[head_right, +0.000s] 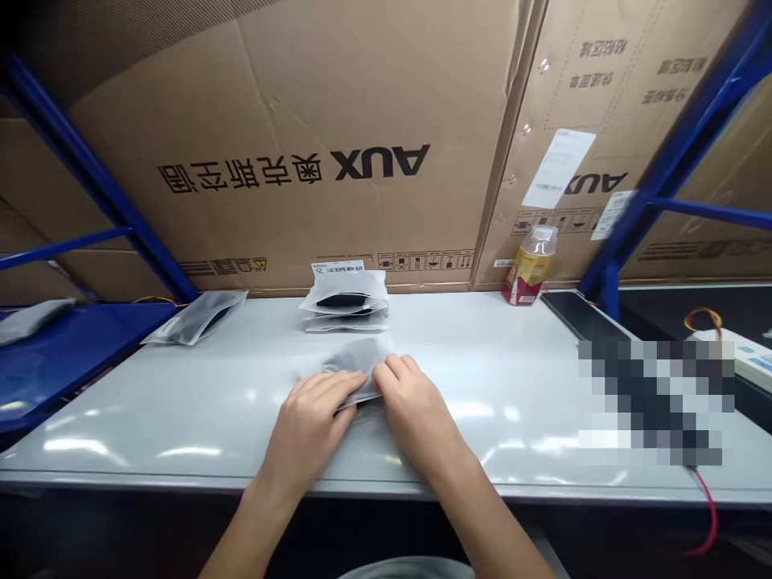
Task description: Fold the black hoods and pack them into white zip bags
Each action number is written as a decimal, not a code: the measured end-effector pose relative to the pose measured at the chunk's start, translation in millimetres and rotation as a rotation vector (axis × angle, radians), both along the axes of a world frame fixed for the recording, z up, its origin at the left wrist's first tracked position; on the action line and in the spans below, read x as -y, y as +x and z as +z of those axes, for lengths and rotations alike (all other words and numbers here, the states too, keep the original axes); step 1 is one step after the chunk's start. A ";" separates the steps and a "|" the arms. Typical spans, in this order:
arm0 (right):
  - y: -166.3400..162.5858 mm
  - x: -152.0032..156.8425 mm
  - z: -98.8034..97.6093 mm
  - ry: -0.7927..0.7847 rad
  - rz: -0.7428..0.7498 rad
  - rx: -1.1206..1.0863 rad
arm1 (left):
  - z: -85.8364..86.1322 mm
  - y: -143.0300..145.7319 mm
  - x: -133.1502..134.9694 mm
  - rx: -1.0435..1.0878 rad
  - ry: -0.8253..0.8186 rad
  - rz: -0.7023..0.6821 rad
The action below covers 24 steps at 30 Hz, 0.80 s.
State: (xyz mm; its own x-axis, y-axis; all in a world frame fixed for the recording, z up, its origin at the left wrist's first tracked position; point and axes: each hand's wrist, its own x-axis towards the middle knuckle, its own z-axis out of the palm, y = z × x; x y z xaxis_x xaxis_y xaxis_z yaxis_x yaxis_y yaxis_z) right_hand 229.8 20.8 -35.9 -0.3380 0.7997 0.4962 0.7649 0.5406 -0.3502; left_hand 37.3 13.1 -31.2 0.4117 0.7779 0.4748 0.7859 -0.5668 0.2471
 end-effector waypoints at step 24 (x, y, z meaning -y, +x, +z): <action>28.1 53.5 6.9 -0.492 0.081 -0.307 | 57.0 7.9 5.2 -0.328 -0.471 0.187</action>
State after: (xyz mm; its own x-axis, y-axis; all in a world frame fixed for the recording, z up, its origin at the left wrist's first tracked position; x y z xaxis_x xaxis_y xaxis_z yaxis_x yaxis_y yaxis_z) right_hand 257.9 -32.7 -29.0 -0.3074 0.9383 0.1583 0.5517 0.3113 -0.7738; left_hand 45.2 7.8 25.7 0.3140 0.9471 -0.0666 0.9395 -0.2998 0.1658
